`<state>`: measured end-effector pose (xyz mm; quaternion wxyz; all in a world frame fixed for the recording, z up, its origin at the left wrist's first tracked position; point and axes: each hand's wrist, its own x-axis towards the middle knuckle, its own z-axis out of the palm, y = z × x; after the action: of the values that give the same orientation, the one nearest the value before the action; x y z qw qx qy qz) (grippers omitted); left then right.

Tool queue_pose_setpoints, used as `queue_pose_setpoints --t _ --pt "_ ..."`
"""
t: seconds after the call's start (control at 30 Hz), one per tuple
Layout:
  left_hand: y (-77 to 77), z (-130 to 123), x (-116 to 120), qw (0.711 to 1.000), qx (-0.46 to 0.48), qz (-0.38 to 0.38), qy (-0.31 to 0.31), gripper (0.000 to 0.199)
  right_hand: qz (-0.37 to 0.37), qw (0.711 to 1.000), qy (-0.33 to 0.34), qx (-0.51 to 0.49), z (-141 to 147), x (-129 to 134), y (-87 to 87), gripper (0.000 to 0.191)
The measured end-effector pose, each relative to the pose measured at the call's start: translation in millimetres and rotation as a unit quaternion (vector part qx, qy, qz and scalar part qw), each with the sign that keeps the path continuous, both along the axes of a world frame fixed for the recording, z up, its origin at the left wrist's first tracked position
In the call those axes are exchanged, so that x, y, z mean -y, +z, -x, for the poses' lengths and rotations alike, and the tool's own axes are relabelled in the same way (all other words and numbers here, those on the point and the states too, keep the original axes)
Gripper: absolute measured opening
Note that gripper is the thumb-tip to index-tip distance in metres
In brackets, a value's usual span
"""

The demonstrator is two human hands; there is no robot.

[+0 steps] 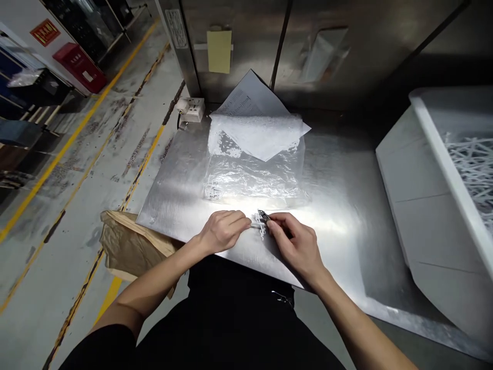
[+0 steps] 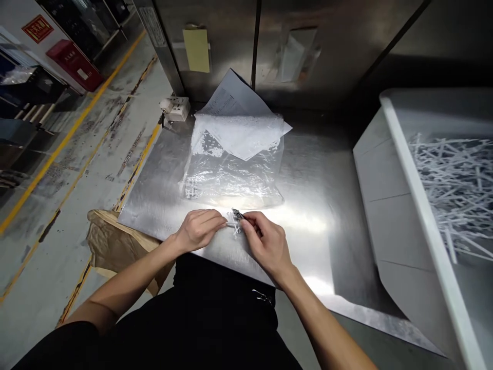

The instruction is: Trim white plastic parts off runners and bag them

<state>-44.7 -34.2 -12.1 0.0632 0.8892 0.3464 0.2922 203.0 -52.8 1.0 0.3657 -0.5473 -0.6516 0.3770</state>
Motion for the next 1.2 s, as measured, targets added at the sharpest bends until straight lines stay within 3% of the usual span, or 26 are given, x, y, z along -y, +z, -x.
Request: queue_pose_setpoints --t 0.43,0.67,0.9,1.2 --pt "6.2 2 -3 0.997 0.060 0.046 -0.028 0.018 -0.032 0.999 0.006 0.012 -1 5 -0.6 0.020" --pt "2.3 5 -3 0.996 0.060 0.066 -0.032 0.021 -0.048 0.998 0.021 0.028 -3 4 -0.5 0.019" --pt "-0.1 5 -4 0.995 0.078 0.055 -0.041 0.020 -0.139 0.989 0.045 0.010 -3 1 -4.0 0.012" --pt "3.8 4 -3 0.998 0.049 0.033 -0.036 0.023 -0.131 0.990 0.037 0.034 -2 6 8.8 0.011"
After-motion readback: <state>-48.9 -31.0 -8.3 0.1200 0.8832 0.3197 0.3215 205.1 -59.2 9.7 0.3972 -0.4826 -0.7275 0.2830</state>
